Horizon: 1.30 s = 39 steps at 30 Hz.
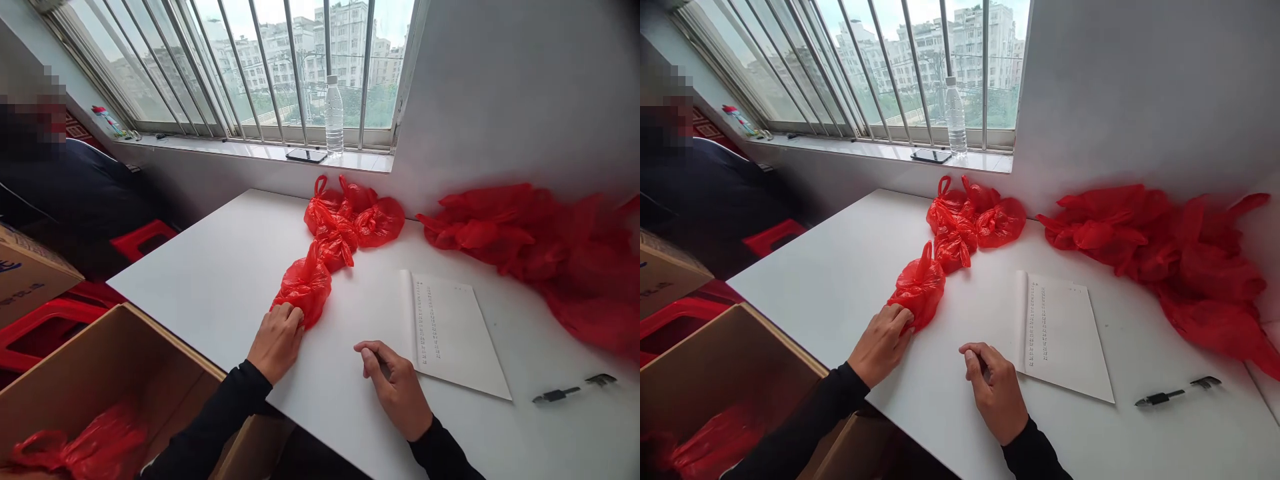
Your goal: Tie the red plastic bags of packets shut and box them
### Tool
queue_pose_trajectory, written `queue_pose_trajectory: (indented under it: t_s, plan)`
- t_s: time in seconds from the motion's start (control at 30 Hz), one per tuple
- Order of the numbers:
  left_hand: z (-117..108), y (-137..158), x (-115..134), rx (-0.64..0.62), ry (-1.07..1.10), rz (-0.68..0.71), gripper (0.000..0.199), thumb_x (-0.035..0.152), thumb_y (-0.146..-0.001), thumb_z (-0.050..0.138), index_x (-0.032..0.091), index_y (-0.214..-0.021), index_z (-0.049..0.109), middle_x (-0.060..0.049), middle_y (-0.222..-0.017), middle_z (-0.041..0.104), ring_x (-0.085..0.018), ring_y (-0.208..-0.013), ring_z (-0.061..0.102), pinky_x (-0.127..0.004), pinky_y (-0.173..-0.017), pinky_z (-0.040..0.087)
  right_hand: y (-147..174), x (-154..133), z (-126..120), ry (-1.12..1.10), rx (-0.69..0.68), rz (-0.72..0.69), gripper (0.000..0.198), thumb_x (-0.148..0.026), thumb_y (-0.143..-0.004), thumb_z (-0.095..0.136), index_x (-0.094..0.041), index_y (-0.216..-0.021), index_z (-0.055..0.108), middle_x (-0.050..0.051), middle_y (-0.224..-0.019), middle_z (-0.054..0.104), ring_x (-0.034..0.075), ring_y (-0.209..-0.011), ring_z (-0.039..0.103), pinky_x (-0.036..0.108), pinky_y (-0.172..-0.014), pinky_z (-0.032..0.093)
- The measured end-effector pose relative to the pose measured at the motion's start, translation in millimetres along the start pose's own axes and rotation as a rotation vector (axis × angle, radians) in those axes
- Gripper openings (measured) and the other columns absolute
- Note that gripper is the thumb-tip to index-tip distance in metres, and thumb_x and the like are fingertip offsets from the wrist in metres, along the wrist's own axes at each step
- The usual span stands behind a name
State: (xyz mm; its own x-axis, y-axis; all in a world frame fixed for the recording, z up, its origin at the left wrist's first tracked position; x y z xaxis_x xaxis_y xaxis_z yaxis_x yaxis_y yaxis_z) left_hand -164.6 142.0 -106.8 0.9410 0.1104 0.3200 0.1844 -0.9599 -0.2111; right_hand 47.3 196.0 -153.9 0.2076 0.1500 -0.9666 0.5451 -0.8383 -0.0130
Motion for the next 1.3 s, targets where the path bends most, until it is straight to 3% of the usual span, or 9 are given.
queue_pose_trajectory:
  t_s: [0.2, 0.33, 0.47, 0.67, 0.8, 1.03, 1.13, 1.23, 1.3]
  plan:
    - [-14, 27, 63, -0.200, 0.246, 0.278, 0.015, 0.010, -0.082, 0.045, 0.025, -0.084, 0.042, -0.004, -0.083, 0.055, -0.020, -0.074, 0.051, -0.034, -0.067, 0.047, -6, 5, -28, -0.183, 0.192, -0.033, 0.037, -0.048, -0.100, 0.051, -0.024, -0.126, 0.062, 0.009, -0.120, 0.067, 0.025, -0.107, 0.065, 0.041, -0.093, 0.054]
    - [-25, 42, 92, -0.255, 0.490, 0.320, 0.021, 0.005, -0.073, 0.045, 0.024, -0.076, 0.036, -0.002, -0.076, 0.051, -0.021, -0.073, 0.045, -0.037, -0.068, 0.045, -12, 7, -35, -0.281, 0.170, -0.070, 0.046, -0.048, -0.100, 0.051, -0.027, -0.141, 0.051, 0.010, -0.139, 0.058, 0.025, -0.126, 0.056, 0.044, -0.105, 0.048]
    - [-24, 46, 107, -0.315, 0.548, 0.392, 0.025, 0.004, -0.068, 0.045, 0.025, -0.078, 0.036, -0.002, -0.076, 0.051, -0.022, -0.073, 0.046, -0.043, -0.080, 0.047, -15, 9, -32, -0.339, 0.090, -0.010, 0.053, -0.052, -0.100, 0.051, -0.025, -0.146, 0.045, 0.006, -0.112, 0.066, 0.022, -0.104, 0.063, 0.040, -0.098, 0.051]
    - [-28, 41, 103, -0.261, 0.568, 0.364, 0.022, 0.005, -0.077, 0.048, 0.026, -0.081, 0.042, -0.003, -0.079, 0.054, -0.025, -0.088, 0.054, -0.043, -0.086, 0.049, -15, 4, -27, -0.414, 0.006, 0.084, 0.039, -0.055, -0.095, 0.056, -0.020, -0.112, 0.063, 0.001, -0.078, 0.060, 0.018, -0.070, 0.057, 0.030, -0.066, 0.049]
    - [-33, 38, 97, -0.217, 0.521, 0.360, 0.020, 0.006, -0.089, 0.050, 0.025, -0.083, 0.045, -0.004, -0.085, 0.056, -0.022, -0.091, 0.053, -0.037, -0.081, 0.049, -13, -3, -35, -0.380, 0.089, 0.046, 0.031, -0.047, -0.096, 0.058, -0.021, -0.078, 0.055, -0.003, -0.071, 0.053, 0.014, -0.065, 0.048, 0.025, -0.063, 0.043]
    - [-29, 42, 39, -0.193, 0.314, 0.288, 0.023, 0.008, -0.098, 0.043, 0.022, -0.079, 0.042, -0.001, -0.076, 0.047, -0.017, -0.074, 0.046, -0.032, -0.070, 0.042, -12, 5, -70, -0.197, 0.359, 0.028, 0.026, -0.044, -0.095, 0.060, -0.021, -0.081, 0.061, -0.001, -0.076, 0.057, 0.016, -0.070, 0.051, 0.027, -0.068, 0.044]
    - [-31, 44, 13, -0.205, 0.270, 0.188, 0.022, 0.015, -0.101, 0.041, 0.023, -0.081, 0.046, 0.000, -0.075, 0.048, -0.015, -0.068, 0.046, -0.028, -0.064, 0.042, -16, 11, -72, -0.199, 0.340, 0.052, 0.027, -0.044, -0.093, 0.062, -0.021, -0.080, 0.063, -0.002, -0.074, 0.057, 0.015, -0.069, 0.052, 0.027, -0.067, 0.044]
    - [-46, 41, 17, -0.027, 0.266, 0.084, 0.003, 0.023, -0.099, 0.051, 0.023, -0.098, 0.054, -0.004, -0.100, 0.057, -0.017, -0.087, 0.058, -0.028, -0.077, 0.049, -18, 13, -69, -0.233, 0.312, 0.052, 0.028, -0.045, -0.095, 0.059, -0.021, -0.081, 0.062, -0.003, -0.071, 0.056, 0.014, -0.067, 0.051, 0.026, -0.066, 0.044]
    - [-49, 37, 43, 0.075, 0.224, 0.129, 0.022, 0.026, -0.095, 0.058, 0.024, -0.117, 0.055, -0.008, -0.122, 0.056, -0.021, -0.111, 0.056, -0.033, -0.095, 0.047, -16, 15, -70, -0.233, 0.335, 0.060, 0.029, -0.047, -0.097, 0.057, -0.021, -0.082, 0.061, -0.003, -0.070, 0.055, 0.014, -0.066, 0.050, 0.025, -0.065, 0.043]
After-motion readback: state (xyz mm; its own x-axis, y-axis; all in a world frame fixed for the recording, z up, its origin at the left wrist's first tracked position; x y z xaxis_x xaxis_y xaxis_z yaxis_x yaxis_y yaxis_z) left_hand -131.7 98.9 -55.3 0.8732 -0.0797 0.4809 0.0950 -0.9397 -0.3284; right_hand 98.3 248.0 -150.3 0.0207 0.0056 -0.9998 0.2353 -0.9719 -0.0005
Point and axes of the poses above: each hand's wrist, its own y-axis away from the middle knuckle, its own z-axis out of the palm, x = y × z, the point moved 8 cm from there along -y, towards the middle knuckle
